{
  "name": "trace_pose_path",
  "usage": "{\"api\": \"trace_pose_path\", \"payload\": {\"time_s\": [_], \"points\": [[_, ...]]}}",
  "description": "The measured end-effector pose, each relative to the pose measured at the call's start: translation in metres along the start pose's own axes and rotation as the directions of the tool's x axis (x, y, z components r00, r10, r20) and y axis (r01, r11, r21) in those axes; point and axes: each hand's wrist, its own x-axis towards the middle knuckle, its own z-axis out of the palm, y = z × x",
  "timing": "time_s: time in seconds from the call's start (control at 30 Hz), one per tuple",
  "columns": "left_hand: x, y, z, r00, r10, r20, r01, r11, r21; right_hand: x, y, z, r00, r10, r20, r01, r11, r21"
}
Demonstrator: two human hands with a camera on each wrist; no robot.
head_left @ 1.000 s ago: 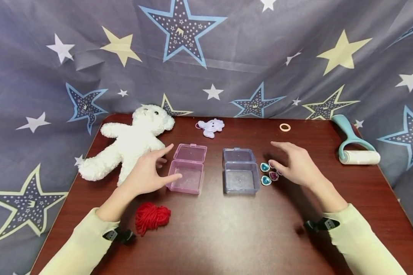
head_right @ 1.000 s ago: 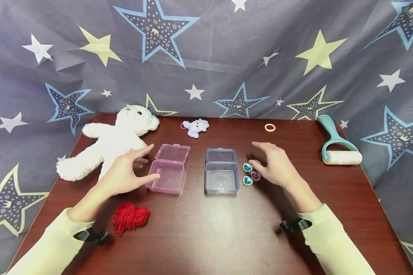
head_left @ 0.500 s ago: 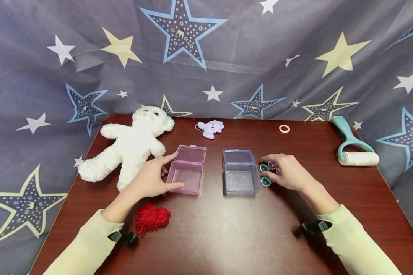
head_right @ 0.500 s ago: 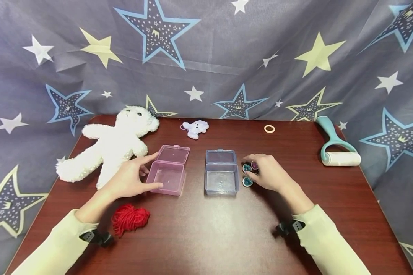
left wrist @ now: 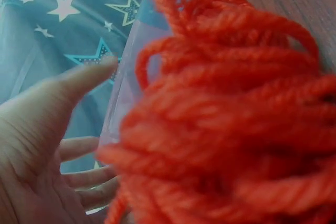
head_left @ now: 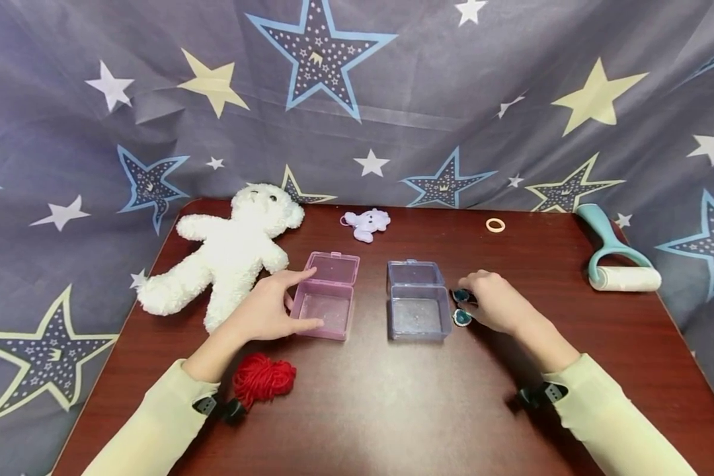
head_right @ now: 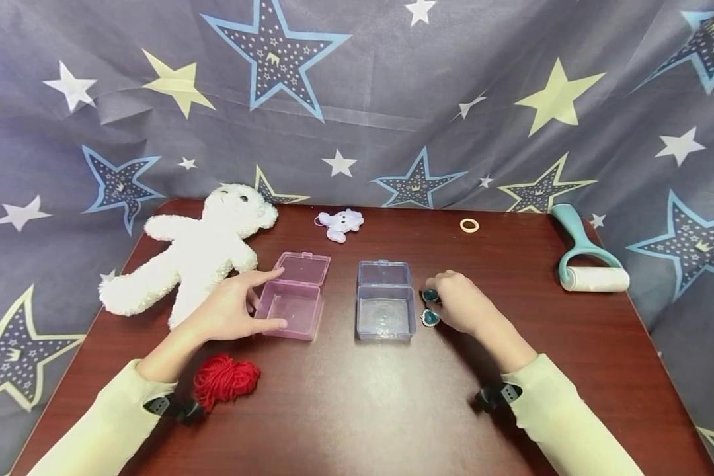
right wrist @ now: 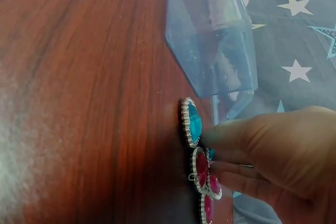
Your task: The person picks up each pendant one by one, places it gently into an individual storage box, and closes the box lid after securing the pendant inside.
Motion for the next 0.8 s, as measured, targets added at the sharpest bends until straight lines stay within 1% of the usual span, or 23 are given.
{"api": "trace_pose_path", "payload": {"time_s": [0.17, 0.3, 0.4, 0.5, 0.67, 0.73, 0.8], "points": [[-0.0024, -0.001, 0.0013, 0.999, -0.006, 0.04, 0.009, 0.998, -0.062, -0.0005, -0.0015, -0.0031, 0.998, 0.021, 0.051, -0.019, 0.999, -0.027], [-0.0029, -0.0033, 0.0003, 0.999, -0.044, 0.029, 0.047, 0.995, -0.091, 0.0051, -0.0007, -0.0059, 0.998, 0.012, 0.065, -0.01, 0.999, -0.042], [0.0024, -0.0024, -0.004, 0.998, -0.062, 0.022, 0.064, 0.994, -0.089, 0.0079, -0.0007, -0.0089, 0.998, 0.028, 0.049, -0.026, 0.998, -0.053], [0.0055, -0.0003, -0.0029, 0.997, -0.068, 0.027, 0.07, 0.993, -0.092, 0.0066, 0.0005, -0.0107, 0.998, 0.05, 0.034, -0.048, 0.996, -0.07], [-0.0007, 0.0001, 0.0034, 0.994, -0.101, 0.039, 0.104, 0.992, -0.077, 0.0032, 0.0001, -0.0069, 0.997, 0.057, 0.051, -0.053, 0.995, -0.084], [-0.0028, 0.0, 0.0032, 0.993, -0.114, 0.034, 0.117, 0.991, -0.067, 0.0035, -0.0006, -0.0051, 0.997, 0.056, 0.05, -0.052, 0.995, -0.086], [-0.0019, 0.0004, 0.0005, 0.993, -0.115, 0.022, 0.116, 0.992, -0.056, 0.005, -0.0012, -0.0046, 0.998, 0.056, 0.03, -0.053, 0.994, -0.091]]}}
